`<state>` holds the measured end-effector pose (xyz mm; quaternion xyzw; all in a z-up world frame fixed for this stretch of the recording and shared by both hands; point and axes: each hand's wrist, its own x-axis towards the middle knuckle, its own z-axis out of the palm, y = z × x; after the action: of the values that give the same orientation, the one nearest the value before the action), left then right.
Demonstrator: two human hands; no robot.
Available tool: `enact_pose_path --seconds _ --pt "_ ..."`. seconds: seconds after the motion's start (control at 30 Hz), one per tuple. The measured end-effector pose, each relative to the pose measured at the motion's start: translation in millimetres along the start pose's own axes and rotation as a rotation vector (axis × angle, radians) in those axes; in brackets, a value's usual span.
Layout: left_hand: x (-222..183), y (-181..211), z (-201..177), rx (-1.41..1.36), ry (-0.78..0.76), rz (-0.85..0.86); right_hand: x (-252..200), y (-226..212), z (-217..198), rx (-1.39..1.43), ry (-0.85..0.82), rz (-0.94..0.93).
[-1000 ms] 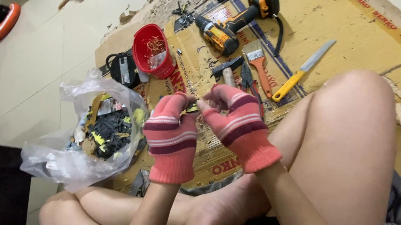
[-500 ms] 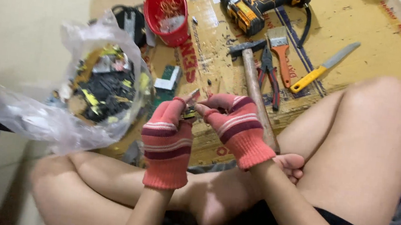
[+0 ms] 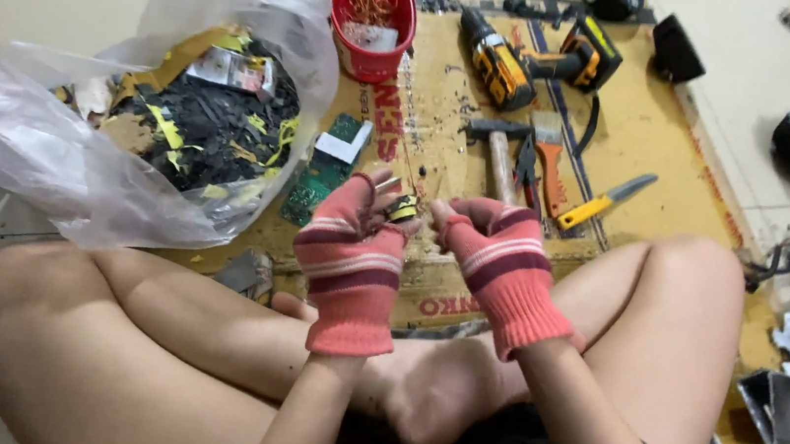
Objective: Extracting electronic components from a circuit board using a knife and hammer for salvage.
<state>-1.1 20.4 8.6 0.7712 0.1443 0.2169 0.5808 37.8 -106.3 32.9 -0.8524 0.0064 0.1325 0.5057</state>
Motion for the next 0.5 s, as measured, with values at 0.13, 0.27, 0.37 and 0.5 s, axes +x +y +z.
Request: enact_pose_path --seconds 0.13,0.27,0.37,0.5 --pt "8.8 14.0 -5.1 -0.38 -0.034 -0.345 -7.4 -10.9 -9.9 -0.174 0.04 -0.1" --pt "6.5 25.3 -7.4 -0.524 0.002 -0.405 -15.6 -19.1 -12.0 -0.346 0.047 -0.312" --pt "3.0 27.7 -8.0 -0.364 0.021 -0.285 -26.1 -41.2 -12.4 -0.417 0.065 -0.368" --pt "0.5 12.5 0.3 -0.247 0.036 0.148 -27.0 -31.7 -13.5 -0.408 0.165 -0.458"
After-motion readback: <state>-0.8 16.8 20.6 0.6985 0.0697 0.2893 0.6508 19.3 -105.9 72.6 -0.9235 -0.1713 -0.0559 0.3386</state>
